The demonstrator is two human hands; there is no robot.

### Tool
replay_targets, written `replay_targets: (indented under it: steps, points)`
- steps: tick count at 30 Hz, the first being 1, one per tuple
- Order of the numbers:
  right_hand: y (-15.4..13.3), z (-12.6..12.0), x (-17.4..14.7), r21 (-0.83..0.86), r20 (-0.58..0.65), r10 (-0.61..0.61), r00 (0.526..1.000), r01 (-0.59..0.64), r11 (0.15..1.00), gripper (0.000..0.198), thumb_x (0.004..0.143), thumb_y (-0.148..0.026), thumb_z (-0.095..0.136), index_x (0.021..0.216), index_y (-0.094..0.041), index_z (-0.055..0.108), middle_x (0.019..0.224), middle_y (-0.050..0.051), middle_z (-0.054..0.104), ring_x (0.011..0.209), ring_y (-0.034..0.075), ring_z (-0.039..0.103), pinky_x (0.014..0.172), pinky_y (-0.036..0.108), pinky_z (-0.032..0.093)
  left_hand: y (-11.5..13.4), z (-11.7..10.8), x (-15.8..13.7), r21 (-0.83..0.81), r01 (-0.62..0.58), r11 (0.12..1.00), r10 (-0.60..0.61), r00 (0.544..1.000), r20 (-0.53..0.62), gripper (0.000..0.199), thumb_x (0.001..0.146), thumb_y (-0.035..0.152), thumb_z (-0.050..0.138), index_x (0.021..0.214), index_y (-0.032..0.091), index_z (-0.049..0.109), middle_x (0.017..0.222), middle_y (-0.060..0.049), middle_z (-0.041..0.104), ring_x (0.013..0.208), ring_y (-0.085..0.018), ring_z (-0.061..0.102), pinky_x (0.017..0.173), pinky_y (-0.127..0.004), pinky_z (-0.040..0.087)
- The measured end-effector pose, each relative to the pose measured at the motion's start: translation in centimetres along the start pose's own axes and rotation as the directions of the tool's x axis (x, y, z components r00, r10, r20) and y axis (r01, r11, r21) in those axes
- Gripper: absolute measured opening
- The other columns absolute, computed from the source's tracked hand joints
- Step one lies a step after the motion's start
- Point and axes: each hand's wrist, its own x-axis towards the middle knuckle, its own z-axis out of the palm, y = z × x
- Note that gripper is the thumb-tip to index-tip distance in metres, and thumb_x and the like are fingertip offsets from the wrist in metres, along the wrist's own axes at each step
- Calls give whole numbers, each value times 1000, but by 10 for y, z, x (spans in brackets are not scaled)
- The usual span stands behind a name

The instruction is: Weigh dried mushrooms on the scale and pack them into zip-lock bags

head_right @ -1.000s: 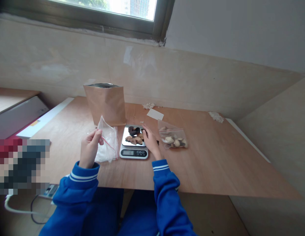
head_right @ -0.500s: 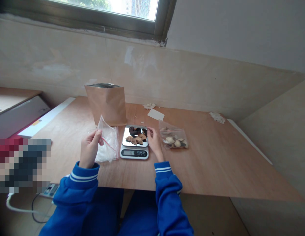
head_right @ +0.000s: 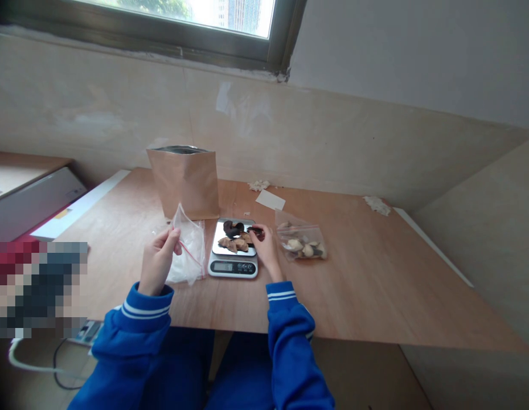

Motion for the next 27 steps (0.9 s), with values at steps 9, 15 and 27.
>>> replay_targets:
  steps: [9, 15, 27]
  points:
    - [-80, -10, -11, -43, -61, -39, 997, 37, 998, 36, 89, -53, 53, 76, -20, 58, 69, 1, 60, 63, 14, 53, 64, 28, 43, -12, 10, 5, 92, -2, 996, 2, 1000, -1, 39, 83, 40, 51, 50, 20, 45, 56, 0, 45, 58, -14, 46, 59, -27, 38]
    - [-147, 2, -24, 202, 317, -46, 947, -21, 979, 37, 87, -55, 56, 76, -20, 57, 75, 1, 67, 67, 14, 59, 60, 24, 43, -11, 20, 3, 133, -65, 989, 53, 994, 93, 38, 85, 41, 49, 53, 20, 51, 66, -2, 50, 67, -17, 50, 66, -28, 41]
    - [-94, 4, -22, -363, 113, -130, 985, 162, 918, 40, 90, -54, 50, 103, -16, 56, 106, 12, 60, 103, 26, 57, 92, 40, 45, -13, 12, 6, -7, 12, 1000, -13, 999, -34, 37, 84, 41, 50, 55, 20, 46, 64, 1, 47, 66, -15, 48, 67, -29, 37]
